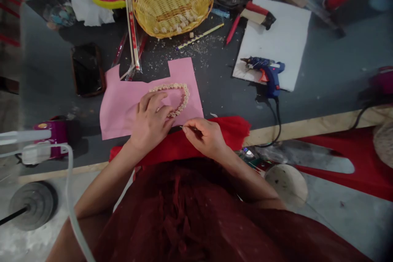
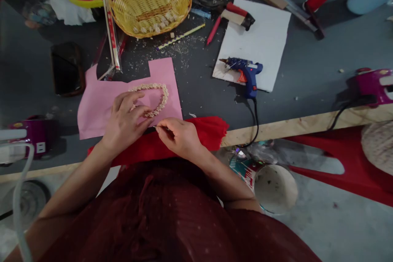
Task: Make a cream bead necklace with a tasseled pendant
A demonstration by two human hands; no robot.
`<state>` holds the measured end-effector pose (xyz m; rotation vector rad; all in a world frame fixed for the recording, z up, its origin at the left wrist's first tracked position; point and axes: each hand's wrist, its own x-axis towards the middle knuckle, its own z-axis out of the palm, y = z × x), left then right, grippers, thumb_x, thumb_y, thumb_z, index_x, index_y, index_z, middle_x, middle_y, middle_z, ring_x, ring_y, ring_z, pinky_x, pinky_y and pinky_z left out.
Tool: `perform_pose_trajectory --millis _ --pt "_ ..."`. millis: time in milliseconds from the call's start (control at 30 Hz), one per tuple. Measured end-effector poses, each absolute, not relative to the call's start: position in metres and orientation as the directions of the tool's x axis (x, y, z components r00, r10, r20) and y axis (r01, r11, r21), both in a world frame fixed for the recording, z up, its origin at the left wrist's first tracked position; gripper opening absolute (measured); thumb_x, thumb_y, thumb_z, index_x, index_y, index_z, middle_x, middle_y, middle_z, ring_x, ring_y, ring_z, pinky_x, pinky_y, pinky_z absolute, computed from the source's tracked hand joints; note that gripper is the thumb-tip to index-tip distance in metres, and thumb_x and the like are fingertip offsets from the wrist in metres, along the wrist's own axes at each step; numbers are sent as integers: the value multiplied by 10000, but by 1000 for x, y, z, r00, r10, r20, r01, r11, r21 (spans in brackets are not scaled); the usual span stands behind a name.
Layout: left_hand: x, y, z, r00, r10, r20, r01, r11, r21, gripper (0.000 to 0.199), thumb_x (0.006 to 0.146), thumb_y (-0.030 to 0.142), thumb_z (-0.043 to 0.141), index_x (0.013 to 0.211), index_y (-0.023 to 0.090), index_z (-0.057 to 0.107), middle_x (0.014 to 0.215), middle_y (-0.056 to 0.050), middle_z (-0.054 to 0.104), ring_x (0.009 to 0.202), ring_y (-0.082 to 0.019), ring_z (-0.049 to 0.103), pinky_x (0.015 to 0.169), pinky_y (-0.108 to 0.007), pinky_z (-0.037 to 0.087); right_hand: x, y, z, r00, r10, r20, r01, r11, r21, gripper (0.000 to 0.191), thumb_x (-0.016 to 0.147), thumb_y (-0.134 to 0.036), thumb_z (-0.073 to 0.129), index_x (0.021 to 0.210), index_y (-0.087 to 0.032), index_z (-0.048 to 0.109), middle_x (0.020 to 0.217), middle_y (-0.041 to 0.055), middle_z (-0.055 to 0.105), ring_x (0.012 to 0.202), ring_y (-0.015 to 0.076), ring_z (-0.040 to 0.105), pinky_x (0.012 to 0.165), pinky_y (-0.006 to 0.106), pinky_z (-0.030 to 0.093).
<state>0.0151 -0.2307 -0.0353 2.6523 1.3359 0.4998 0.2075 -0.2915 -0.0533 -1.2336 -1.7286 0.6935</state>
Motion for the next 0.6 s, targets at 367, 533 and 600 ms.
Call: perform_pose_trajectory --millis 367,533,600 --pt "15 -231 -40 551 793 261 744 -608 277 78 933 282 598 972 238 649 1396 -85 538 1321 -311 460 1040 -498 454 208 -293 -54 -139 941 307 442 337 -831 102 933 -215 566 902 -184 658 809 20 733 677 97 647 626 207 495" --pt "13 -232 -37 560 777 288 717 -629 302 72 930 258 601 962 216 649 1368 -112 547 1306 -319 473 1044 -535 447 208 -292 -55 -135 943 305 435 333 -837 99 930 -214 569 900 -182 658 809 23 731 673 98 643 625 210 494" --pt "11 -233 -33 554 782 286 696 -624 356 64 911 246 631 957 216 663 1345 -116 565 1281 -315 485 1045 -540 447 208 -292 -55 -132 946 298 435 325 -840 108 932 -225 565 898 -186 660 804 23 729 669 101 640 625 214 496"
